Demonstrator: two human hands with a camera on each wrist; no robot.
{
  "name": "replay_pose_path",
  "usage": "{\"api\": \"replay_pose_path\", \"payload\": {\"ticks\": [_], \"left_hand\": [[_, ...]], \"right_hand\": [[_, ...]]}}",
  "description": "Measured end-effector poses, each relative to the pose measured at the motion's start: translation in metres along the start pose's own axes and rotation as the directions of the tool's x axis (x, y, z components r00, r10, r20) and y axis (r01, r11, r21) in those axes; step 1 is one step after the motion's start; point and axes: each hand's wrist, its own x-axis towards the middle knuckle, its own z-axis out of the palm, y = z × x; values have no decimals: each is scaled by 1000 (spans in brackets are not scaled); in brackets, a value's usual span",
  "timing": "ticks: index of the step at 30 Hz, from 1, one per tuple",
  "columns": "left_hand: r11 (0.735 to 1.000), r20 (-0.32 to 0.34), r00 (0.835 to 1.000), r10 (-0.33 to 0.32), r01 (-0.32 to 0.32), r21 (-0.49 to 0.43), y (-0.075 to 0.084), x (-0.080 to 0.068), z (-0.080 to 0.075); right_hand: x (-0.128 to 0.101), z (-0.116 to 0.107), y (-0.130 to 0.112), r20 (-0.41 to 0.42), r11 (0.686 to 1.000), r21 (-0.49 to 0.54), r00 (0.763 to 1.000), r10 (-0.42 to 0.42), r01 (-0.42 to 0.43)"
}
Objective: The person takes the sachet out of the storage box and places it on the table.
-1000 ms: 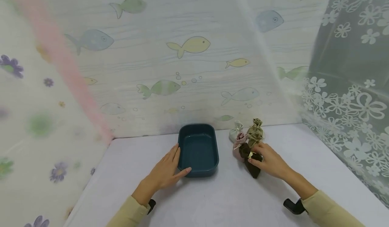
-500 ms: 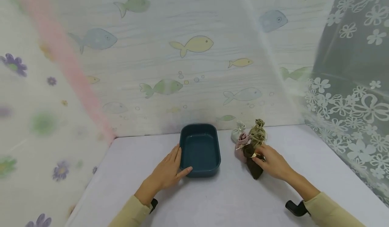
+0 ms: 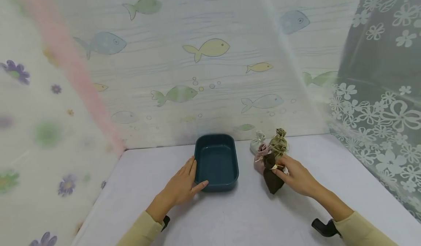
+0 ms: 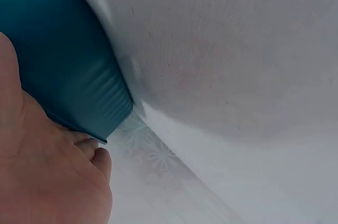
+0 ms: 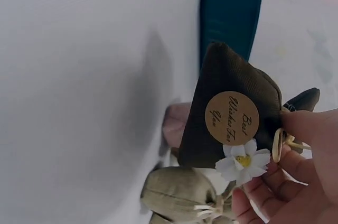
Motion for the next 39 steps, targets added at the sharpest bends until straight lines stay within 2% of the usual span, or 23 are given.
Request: {"api": "replay_pose_path", "payload": {"ticks": [8, 17, 22, 28, 39], "left_hand": [[999, 4, 1000, -14, 14, 36, -6, -1, 6], [998, 23, 999, -29, 27, 64, -8, -3, 14], [996, 47, 998, -40, 36, 84, -8, -3, 14], [996, 18, 1000, -22, 21, 82, -9, 0, 9], [999, 25, 1000, 1, -2, 45, 6, 0, -8]], "right_hand": [[6, -2, -15, 6, 995, 80, 998, -63, 62], [17, 0, -37, 29, 973, 199, 992, -124, 116], [25, 3, -49, 3, 970, 184, 986, -165, 161], [41, 7, -62, -37, 955, 183, 972, -232, 235], [65, 20, -78, -5, 966, 184, 983, -185, 183]]}}
